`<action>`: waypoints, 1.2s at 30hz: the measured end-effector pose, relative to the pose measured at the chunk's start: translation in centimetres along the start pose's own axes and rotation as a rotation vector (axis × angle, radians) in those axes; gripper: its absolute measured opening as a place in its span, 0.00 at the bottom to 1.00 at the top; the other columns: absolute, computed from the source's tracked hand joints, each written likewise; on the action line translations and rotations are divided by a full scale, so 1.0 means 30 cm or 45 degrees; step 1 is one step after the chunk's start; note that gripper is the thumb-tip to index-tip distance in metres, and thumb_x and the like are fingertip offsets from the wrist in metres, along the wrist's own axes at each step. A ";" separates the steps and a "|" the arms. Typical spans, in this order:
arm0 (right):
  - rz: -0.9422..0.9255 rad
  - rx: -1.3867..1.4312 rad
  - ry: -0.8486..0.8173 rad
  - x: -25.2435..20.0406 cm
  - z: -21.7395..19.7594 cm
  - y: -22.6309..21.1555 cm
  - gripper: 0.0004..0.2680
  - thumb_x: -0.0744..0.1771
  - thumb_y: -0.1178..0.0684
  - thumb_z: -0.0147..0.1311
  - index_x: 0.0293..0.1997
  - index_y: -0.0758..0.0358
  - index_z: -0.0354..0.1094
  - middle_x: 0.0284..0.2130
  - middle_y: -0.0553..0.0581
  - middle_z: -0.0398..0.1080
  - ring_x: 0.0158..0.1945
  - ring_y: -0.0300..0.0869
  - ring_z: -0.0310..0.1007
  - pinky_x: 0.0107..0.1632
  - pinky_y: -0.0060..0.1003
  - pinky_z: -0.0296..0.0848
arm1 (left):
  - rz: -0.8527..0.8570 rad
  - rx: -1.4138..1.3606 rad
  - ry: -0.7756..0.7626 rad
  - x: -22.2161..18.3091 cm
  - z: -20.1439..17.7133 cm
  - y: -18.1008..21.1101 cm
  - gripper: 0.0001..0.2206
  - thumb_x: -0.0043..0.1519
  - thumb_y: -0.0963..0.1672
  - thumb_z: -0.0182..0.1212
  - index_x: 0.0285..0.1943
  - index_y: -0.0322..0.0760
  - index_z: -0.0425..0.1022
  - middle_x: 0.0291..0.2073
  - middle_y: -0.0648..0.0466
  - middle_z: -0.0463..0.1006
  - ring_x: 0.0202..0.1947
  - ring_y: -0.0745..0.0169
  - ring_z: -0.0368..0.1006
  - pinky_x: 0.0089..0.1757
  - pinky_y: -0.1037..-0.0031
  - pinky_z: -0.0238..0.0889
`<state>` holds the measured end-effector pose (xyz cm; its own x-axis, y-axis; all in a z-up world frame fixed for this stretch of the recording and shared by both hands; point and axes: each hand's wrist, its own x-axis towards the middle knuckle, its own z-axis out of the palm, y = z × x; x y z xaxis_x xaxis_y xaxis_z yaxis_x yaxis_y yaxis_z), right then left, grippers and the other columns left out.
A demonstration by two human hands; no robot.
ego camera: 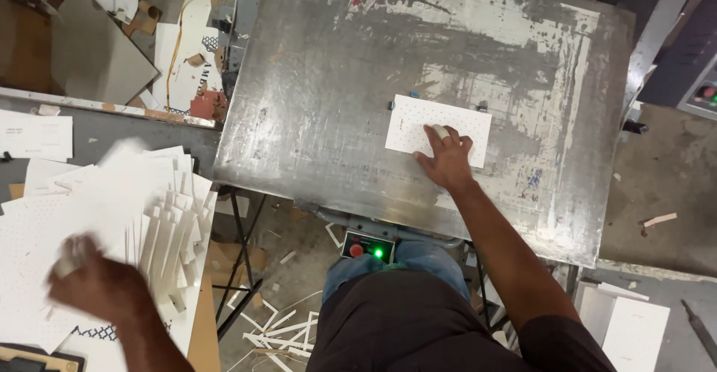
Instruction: Manually feeding paper sheets into a die-cutting or punching machine and removing them.
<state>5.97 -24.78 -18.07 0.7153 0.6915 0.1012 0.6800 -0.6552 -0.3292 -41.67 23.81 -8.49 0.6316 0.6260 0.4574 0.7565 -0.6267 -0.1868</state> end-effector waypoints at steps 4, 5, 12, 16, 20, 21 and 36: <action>0.122 -0.123 -0.115 0.055 0.022 0.026 0.26 0.68 0.37 0.56 0.70 0.64 0.61 0.58 0.69 0.68 0.69 0.57 0.57 0.60 0.65 0.50 | -0.316 0.340 -0.056 -0.119 0.116 -0.225 0.11 0.61 0.34 0.56 0.48 0.37 0.76 0.53 0.49 0.80 0.51 0.52 0.73 0.46 0.62 0.65; 0.128 -0.125 -0.107 0.073 0.009 0.035 0.26 0.68 0.37 0.56 0.70 0.64 0.61 0.58 0.69 0.68 0.69 0.57 0.57 0.60 0.65 0.50 | -0.311 0.333 -0.050 -0.140 0.150 -0.245 0.11 0.61 0.34 0.56 0.48 0.37 0.76 0.53 0.49 0.80 0.51 0.52 0.73 0.46 0.62 0.65; 0.290 -0.016 0.243 -0.038 -0.247 0.275 0.20 0.69 0.50 0.60 0.71 0.56 0.66 0.62 0.69 0.68 0.70 0.56 0.56 0.70 0.60 0.49 | -0.564 -0.225 -0.896 -0.237 0.243 -0.242 0.12 0.79 0.44 0.45 0.50 0.30 0.72 0.50 0.33 0.78 0.48 0.29 0.76 0.49 0.43 0.70; 0.511 0.013 0.922 -0.388 -0.507 0.446 0.12 0.73 0.65 0.55 0.65 0.62 0.68 0.57 0.62 0.70 0.65 0.56 0.66 0.71 0.54 0.62 | -0.636 -0.322 -0.854 -0.254 0.245 -0.270 0.15 0.75 0.45 0.48 0.66 0.34 0.71 0.50 0.30 0.76 0.46 0.22 0.73 0.49 0.39 0.67; 0.761 -0.170 0.824 -0.957 -0.462 0.689 0.16 0.72 0.62 0.53 0.70 0.62 0.65 0.55 0.62 0.68 0.62 0.54 0.66 0.68 0.54 0.64 | -0.268 -0.256 -0.318 -0.333 0.337 -0.319 0.22 0.61 0.37 0.52 0.66 0.24 0.68 0.57 0.31 0.73 0.52 0.29 0.71 0.56 0.45 0.67; 0.992 -0.318 0.576 -1.109 -0.428 0.726 0.18 0.71 0.54 0.59 0.71 0.61 0.61 0.59 0.61 0.68 0.66 0.57 0.63 0.74 0.60 0.57 | -0.238 -0.283 -0.257 -0.326 0.327 -0.302 0.21 0.60 0.36 0.53 0.65 0.23 0.67 0.59 0.31 0.72 0.57 0.31 0.69 0.60 0.46 0.67; 2.146 -0.598 -0.092 -1.959 -0.236 0.494 0.12 0.72 0.48 0.57 0.45 0.70 0.78 0.43 0.72 0.78 0.50 0.60 0.74 0.55 0.54 0.67 | -0.019 -0.719 -0.342 -0.020 0.163 0.236 0.16 0.64 0.32 0.55 0.60 0.30 0.75 0.59 0.33 0.77 0.47 0.44 0.73 0.40 0.66 0.74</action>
<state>-24.83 -77.28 -22.24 0.6279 -0.7744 -0.0782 -0.7382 -0.6244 0.2555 -35.86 21.26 -14.35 0.6979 0.6853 0.2082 0.6055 -0.7198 0.3396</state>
